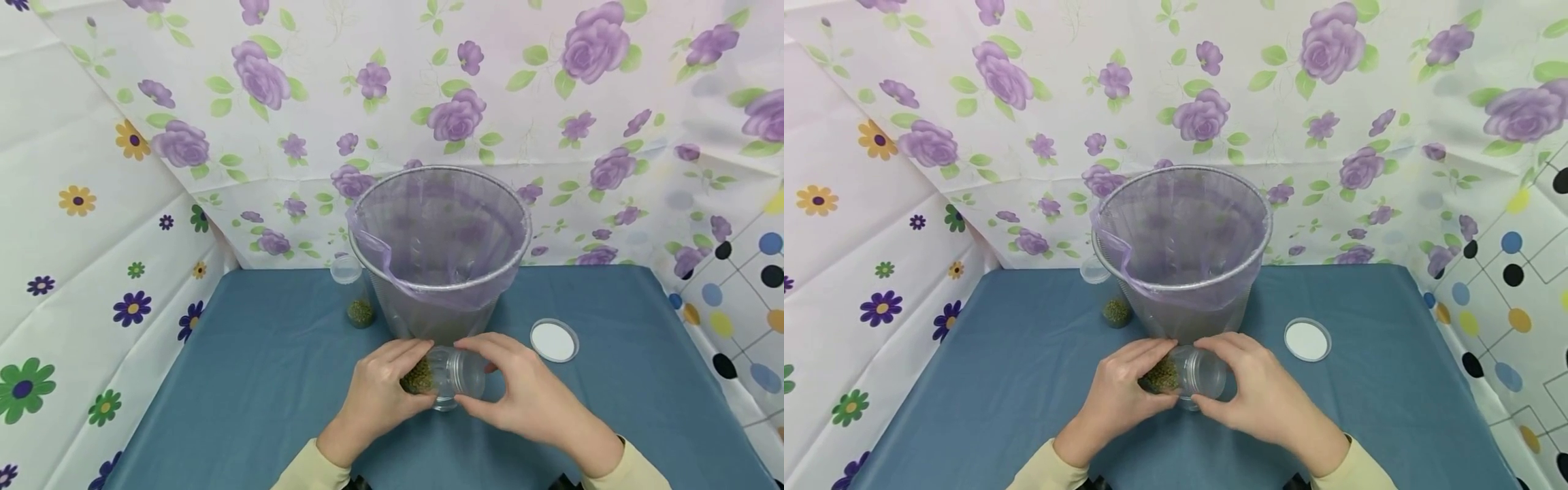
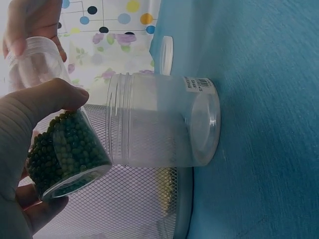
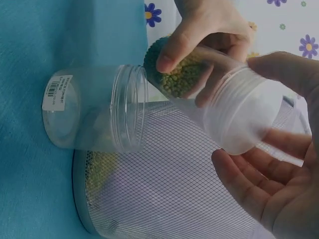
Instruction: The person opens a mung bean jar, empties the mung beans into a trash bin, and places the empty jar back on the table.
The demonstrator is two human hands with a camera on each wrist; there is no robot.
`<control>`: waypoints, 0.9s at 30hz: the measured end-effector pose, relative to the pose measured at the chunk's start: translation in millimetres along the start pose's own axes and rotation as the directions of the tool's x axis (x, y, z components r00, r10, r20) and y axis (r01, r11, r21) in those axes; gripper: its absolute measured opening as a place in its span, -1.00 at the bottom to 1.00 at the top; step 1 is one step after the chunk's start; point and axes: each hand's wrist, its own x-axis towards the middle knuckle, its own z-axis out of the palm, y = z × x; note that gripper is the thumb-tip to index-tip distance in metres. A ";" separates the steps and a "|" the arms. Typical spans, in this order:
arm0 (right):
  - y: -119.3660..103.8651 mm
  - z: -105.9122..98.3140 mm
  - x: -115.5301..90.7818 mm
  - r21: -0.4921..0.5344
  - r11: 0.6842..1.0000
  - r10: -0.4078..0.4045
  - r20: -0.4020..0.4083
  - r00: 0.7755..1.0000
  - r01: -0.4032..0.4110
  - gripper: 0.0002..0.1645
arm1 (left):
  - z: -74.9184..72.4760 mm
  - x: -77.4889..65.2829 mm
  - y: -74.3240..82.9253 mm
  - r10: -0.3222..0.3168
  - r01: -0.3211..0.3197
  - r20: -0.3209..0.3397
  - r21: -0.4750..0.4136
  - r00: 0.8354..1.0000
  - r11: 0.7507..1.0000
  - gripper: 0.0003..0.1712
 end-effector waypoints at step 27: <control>-5.2 1.8 3.2 -0.004 0.979 0.203 -0.048 0.978 -0.204 -0.26 | -1.7 0.2 -0.7 -0.004 0.004 -0.007 0.019 1.000 1.000 -0.20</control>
